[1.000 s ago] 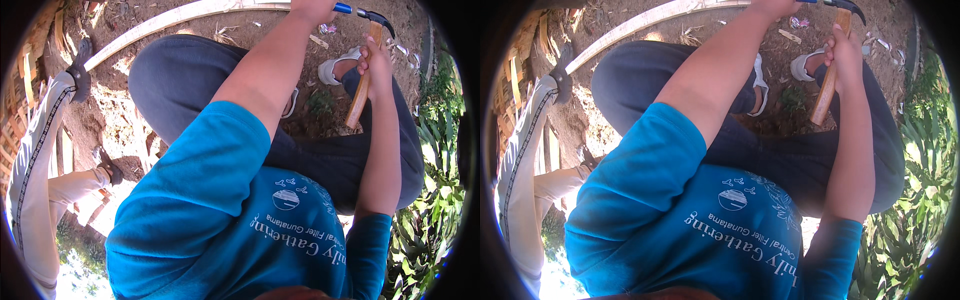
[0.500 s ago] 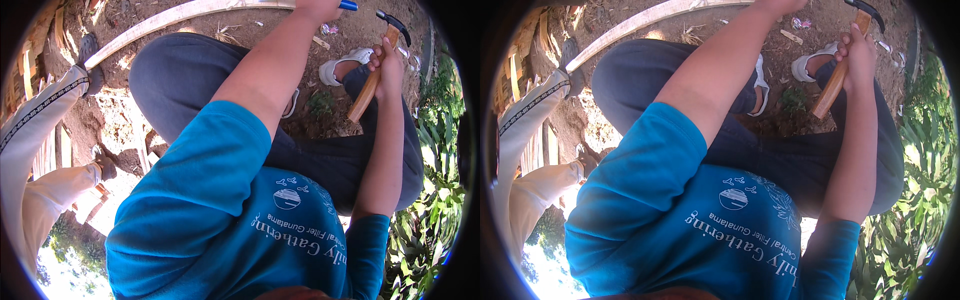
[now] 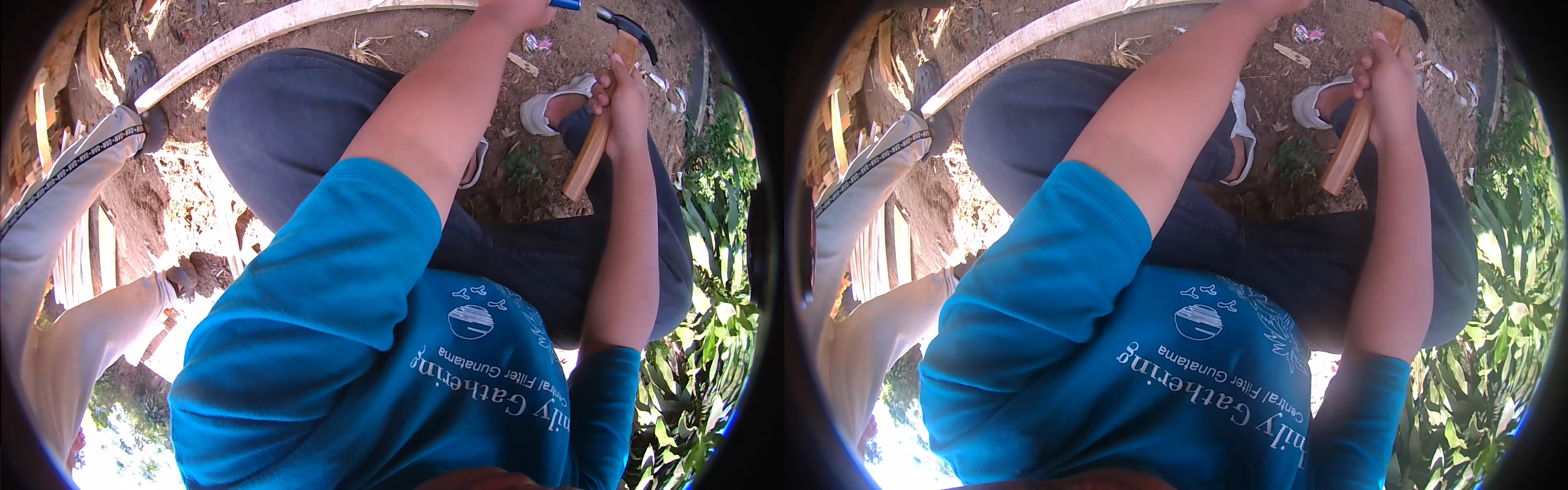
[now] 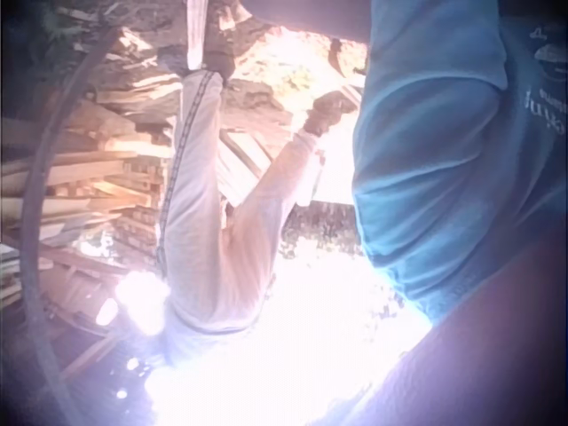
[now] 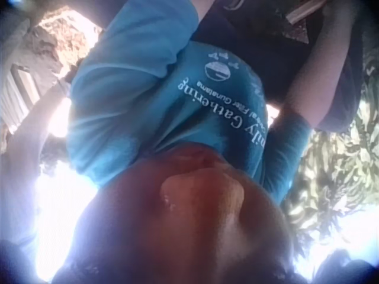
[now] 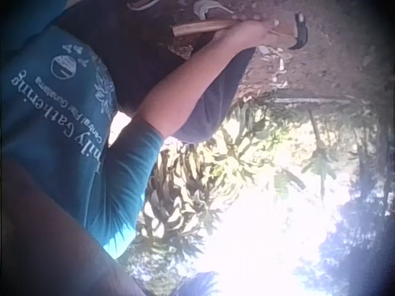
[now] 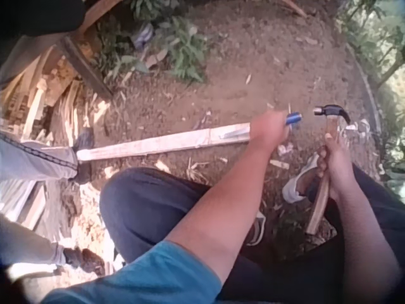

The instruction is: The person hammers nails into a curved piece of wood while sitting on the ground.

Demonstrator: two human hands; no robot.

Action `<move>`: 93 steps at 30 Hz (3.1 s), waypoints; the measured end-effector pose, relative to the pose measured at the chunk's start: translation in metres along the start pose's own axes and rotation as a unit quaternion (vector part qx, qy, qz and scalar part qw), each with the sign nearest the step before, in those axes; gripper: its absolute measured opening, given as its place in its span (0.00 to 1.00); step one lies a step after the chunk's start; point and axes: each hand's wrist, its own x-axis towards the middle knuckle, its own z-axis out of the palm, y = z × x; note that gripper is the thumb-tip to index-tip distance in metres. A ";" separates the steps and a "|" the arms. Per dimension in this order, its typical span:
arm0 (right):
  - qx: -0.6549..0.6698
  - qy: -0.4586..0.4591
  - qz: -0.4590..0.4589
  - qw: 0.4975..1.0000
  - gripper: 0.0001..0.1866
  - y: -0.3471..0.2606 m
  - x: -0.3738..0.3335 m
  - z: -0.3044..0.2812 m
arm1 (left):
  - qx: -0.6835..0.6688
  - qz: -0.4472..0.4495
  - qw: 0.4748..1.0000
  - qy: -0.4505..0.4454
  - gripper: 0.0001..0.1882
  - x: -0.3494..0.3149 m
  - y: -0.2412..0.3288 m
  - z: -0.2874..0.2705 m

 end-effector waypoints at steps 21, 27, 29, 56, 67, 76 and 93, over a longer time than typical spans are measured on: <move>-0.011 -0.031 0.036 0.999 0.12 -0.002 -0.003 0.004 | 0.031 0.015 0.999 0.020 0.09 -0.008 -0.003 -0.008; -0.017 0.015 -0.016 1.000 0.14 -0.001 -0.006 0.015 | 0.045 0.032 0.998 0.037 0.09 -0.008 -0.007 -0.005; -0.009 0.019 -0.028 0.999 0.12 -0.002 -0.003 0.015 | 0.032 0.025 0.999 0.036 0.08 -0.011 -0.009 -0.007; 0.056 0.082 -0.058 0.993 0.15 0.007 0.006 0.016 | 0.055 0.011 0.998 0.024 0.07 -0.012 -0.012 -0.005; -0.048 -0.012 0.014 0.999 0.11 0.002 -0.001 0.013 | 0.077 0.007 0.997 0.016 0.08 -0.009 -0.015 -0.007; -0.038 0.013 -0.051 0.998 0.12 0.007 -0.003 0.025 | 0.076 -0.007 0.997 -0.021 0.09 -0.013 -0.012 -0.010; -0.049 0.003 0.033 0.998 0.11 0.002 -0.001 0.017 | 0.100 0.011 0.994 -0.034 0.09 -0.011 -0.023 0.017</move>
